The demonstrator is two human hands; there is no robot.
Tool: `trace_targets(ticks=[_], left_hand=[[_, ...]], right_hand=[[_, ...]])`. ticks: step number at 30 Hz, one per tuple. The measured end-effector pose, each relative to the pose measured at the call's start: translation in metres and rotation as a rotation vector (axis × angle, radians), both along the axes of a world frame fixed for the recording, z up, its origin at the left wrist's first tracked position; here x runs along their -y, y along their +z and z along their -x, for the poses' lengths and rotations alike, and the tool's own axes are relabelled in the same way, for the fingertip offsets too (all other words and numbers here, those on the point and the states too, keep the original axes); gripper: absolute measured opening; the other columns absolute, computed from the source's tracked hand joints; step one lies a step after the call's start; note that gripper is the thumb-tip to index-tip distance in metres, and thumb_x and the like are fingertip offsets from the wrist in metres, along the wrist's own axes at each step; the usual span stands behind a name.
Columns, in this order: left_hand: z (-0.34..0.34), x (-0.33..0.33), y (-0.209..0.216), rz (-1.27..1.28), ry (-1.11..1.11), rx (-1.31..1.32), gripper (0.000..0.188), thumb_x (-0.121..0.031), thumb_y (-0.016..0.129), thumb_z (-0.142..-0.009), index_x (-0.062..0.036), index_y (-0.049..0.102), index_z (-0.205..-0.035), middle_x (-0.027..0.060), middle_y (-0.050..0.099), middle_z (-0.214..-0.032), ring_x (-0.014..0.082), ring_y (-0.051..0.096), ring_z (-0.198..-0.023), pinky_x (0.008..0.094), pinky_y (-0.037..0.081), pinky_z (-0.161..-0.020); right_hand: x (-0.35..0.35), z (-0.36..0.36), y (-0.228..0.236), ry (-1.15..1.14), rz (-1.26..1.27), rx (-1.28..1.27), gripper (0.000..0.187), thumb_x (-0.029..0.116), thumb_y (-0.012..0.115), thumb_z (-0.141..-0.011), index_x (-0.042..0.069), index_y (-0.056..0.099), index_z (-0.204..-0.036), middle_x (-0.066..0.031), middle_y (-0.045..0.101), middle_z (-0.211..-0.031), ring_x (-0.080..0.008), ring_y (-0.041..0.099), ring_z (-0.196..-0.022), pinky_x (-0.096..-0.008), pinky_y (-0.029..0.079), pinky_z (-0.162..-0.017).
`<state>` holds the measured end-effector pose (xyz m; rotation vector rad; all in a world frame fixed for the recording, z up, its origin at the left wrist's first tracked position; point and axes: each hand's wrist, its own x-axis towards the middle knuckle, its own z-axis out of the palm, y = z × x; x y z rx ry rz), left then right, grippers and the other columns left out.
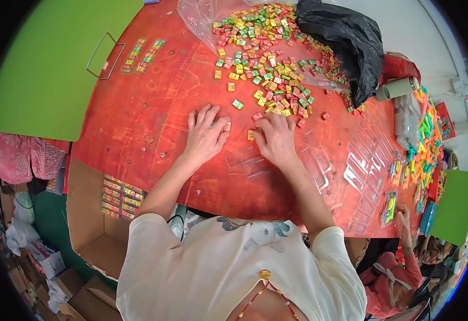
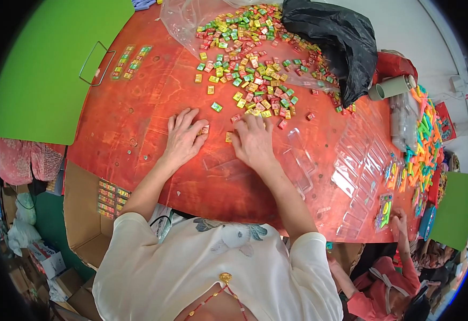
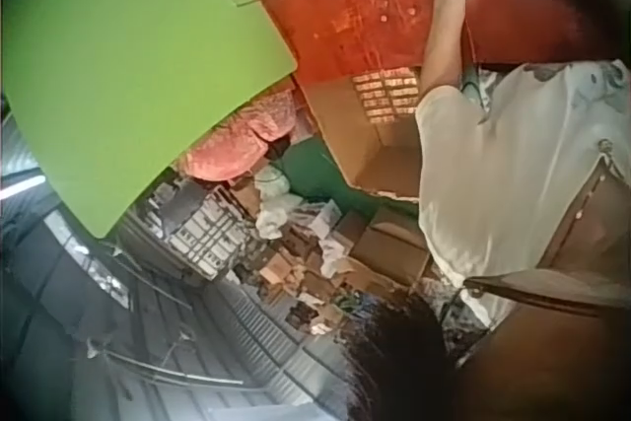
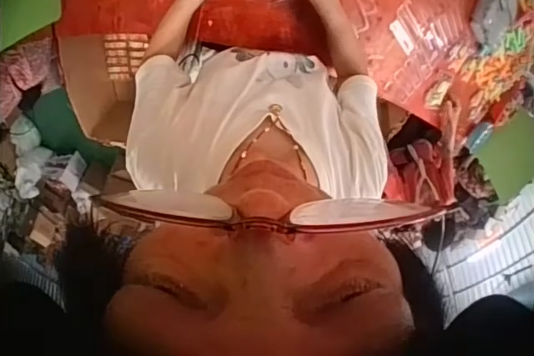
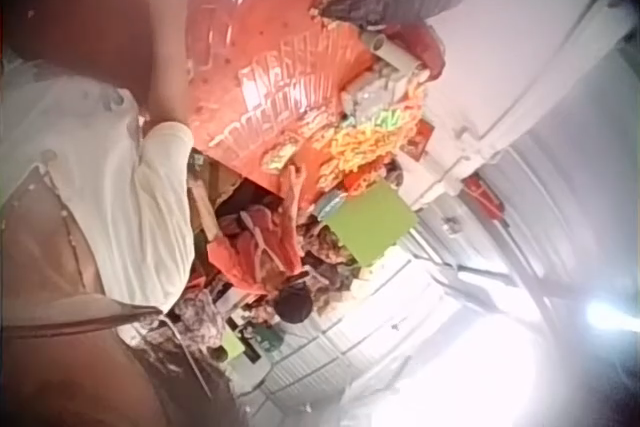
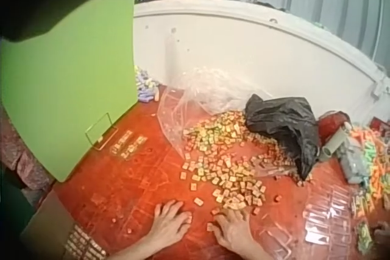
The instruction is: Arranging small colorful toy blocks into organized rows on a transparent plastic sheet on a table.
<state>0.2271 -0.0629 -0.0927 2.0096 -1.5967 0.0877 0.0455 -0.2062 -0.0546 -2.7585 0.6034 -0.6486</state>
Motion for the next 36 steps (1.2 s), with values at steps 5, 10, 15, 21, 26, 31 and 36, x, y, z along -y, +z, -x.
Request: trace_targets(ticks=[5, 10, 15, 21, 26, 31, 36], left_hand=[[0.001, 0.002, 0.000, -0.014, 0.003, -0.033, 0.033, -0.023, 0.070, -0.083, -0.0141, 0.065, -0.114, 0.0152, 0.050, -0.138, 0.0370, 0.041, -0.134, 0.0605, 0.029, -0.106], [0.009, 0.005, 0.004, -0.059, 0.018, -0.014, 0.043, -0.028, 0.071, -0.082, -0.0131, 0.062, -0.121, 0.0178, 0.047, -0.141, 0.0392, 0.037, -0.137, 0.0650, 0.024, -0.109], [0.018, 0.013, 0.006, -0.129, 0.026, 0.056, 0.045, -0.028, 0.070, -0.082, -0.0139, 0.061, -0.124, 0.0173, 0.045, -0.143, 0.0387, 0.035, -0.139, 0.0666, 0.021, -0.110], [0.011, 0.016, 0.001, -0.098, 0.016, 0.021, 0.035, -0.025, 0.067, -0.086, -0.0138, 0.063, -0.119, 0.0185, 0.048, -0.140, 0.0398, 0.038, -0.137, 0.0684, 0.022, -0.108], [0.009, 0.016, -0.002, -0.086, 0.028, 0.004, 0.032, -0.024, 0.065, -0.088, -0.0131, 0.064, -0.119, 0.0180, 0.048, -0.141, 0.0383, 0.038, -0.137, 0.0658, 0.025, -0.109], [0.006, 0.018, -0.007, -0.063, 0.033, -0.015, 0.032, -0.023, 0.065, -0.089, -0.0132, 0.064, -0.119, 0.0179, 0.048, -0.141, 0.0379, 0.039, -0.136, 0.0630, 0.027, -0.109], [0.005, 0.015, -0.009, -0.053, 0.029, -0.003, 0.036, -0.022, 0.065, -0.089, -0.0144, 0.064, -0.124, 0.0179, 0.047, -0.141, 0.0377, 0.039, -0.136, 0.0624, 0.027, -0.109]], right_hand=[[-0.018, 0.001, -0.005, 0.061, 0.116, -0.041, 0.023, 0.019, 0.073, -0.081, 0.011, 0.067, -0.102, -0.0066, 0.059, -0.108, -0.0268, 0.055, -0.108, -0.0494, 0.036, -0.102], [-0.022, -0.025, -0.010, 0.015, 0.125, 0.015, 0.024, 0.018, 0.072, -0.082, 0.010, 0.068, -0.104, -0.0064, 0.059, -0.108, -0.0263, 0.055, -0.109, -0.0491, 0.036, -0.103], [-0.007, -0.012, -0.003, -0.073, 0.081, 0.061, 0.025, 0.016, 0.072, -0.082, 0.009, 0.069, -0.106, -0.0069, 0.061, -0.104, -0.0258, 0.058, -0.102, -0.0453, 0.038, -0.097], [0.019, 0.030, -0.002, -0.199, 0.049, -0.027, 0.025, 0.014, 0.071, -0.082, 0.012, 0.069, -0.107, -0.0066, 0.062, -0.103, -0.0265, 0.058, -0.100, -0.0453, 0.039, -0.096], [0.017, 0.021, -0.002, -0.136, 0.128, -0.099, 0.027, 0.018, 0.073, -0.080, 0.011, 0.068, -0.106, -0.0075, 0.060, -0.102, -0.0260, 0.057, -0.102, -0.0455, 0.039, -0.095], [0.018, 0.015, -0.007, -0.161, 0.142, -0.105, 0.027, 0.020, 0.072, -0.081, 0.011, 0.069, -0.106, -0.0079, 0.060, -0.102, -0.0264, 0.057, -0.102, -0.0453, 0.039, -0.095], [0.014, 0.012, -0.003, -0.146, 0.095, -0.063, 0.029, 0.024, 0.072, -0.082, 0.010, 0.069, -0.107, -0.0087, 0.060, -0.103, -0.0270, 0.057, -0.100, -0.0468, 0.038, -0.096]])
